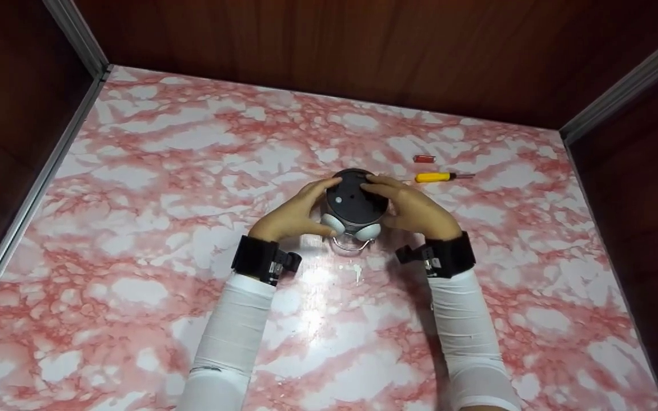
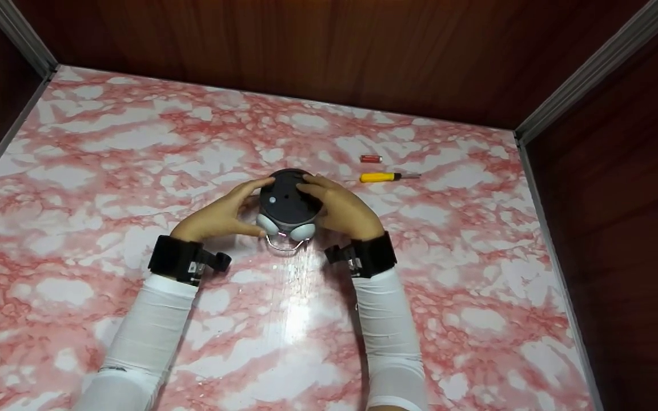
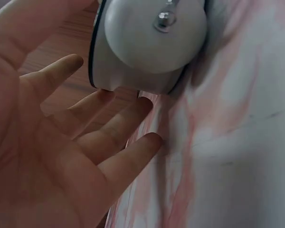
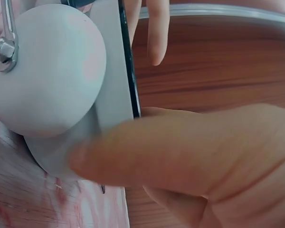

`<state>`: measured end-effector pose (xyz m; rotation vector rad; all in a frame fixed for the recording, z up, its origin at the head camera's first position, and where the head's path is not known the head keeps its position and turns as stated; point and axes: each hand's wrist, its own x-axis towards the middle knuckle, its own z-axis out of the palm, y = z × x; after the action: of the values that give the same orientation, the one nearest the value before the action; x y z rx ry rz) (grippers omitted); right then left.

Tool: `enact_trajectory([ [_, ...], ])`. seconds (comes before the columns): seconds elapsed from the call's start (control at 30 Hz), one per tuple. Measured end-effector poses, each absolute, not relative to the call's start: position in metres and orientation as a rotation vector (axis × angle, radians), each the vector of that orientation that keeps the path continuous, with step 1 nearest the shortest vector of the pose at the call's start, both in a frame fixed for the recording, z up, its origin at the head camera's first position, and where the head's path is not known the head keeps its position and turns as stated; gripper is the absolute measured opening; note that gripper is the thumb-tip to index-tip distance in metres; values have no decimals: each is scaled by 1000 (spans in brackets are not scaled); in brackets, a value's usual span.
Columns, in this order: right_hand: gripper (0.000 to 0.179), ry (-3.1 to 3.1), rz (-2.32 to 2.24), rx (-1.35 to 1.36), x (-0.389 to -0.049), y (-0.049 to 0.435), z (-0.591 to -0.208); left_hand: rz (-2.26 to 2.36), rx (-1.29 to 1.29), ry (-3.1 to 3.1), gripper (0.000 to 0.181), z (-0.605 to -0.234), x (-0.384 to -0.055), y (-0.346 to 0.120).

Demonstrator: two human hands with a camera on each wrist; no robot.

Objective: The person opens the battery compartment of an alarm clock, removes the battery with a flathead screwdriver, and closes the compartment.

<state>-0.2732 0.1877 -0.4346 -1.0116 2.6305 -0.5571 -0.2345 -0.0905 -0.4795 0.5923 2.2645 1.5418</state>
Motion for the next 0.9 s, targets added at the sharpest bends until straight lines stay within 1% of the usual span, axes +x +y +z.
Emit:
enact_trajectory([
  [0.13,72,2629,-572,-1032,-273,188,-436,1471,598,2308,103,-482,-234,-86],
  [0.3,69,2662,-552,-1039,-272,186,-437,1442,593,2360,101,-485,-235,-82],
  [0.57,60,2701,-597,-1116,-272,186,-437,1657,585,2228,109,-488,-236,-81],
  [0.77,55,2690,-653,-1175,-273,188,-438,1648,569,2231,105,-488,-237,-83],
  [0.9,50,2689,-678,-1191,-274,189,-438,1745,543,2115,101,-485,-238,-88],
])
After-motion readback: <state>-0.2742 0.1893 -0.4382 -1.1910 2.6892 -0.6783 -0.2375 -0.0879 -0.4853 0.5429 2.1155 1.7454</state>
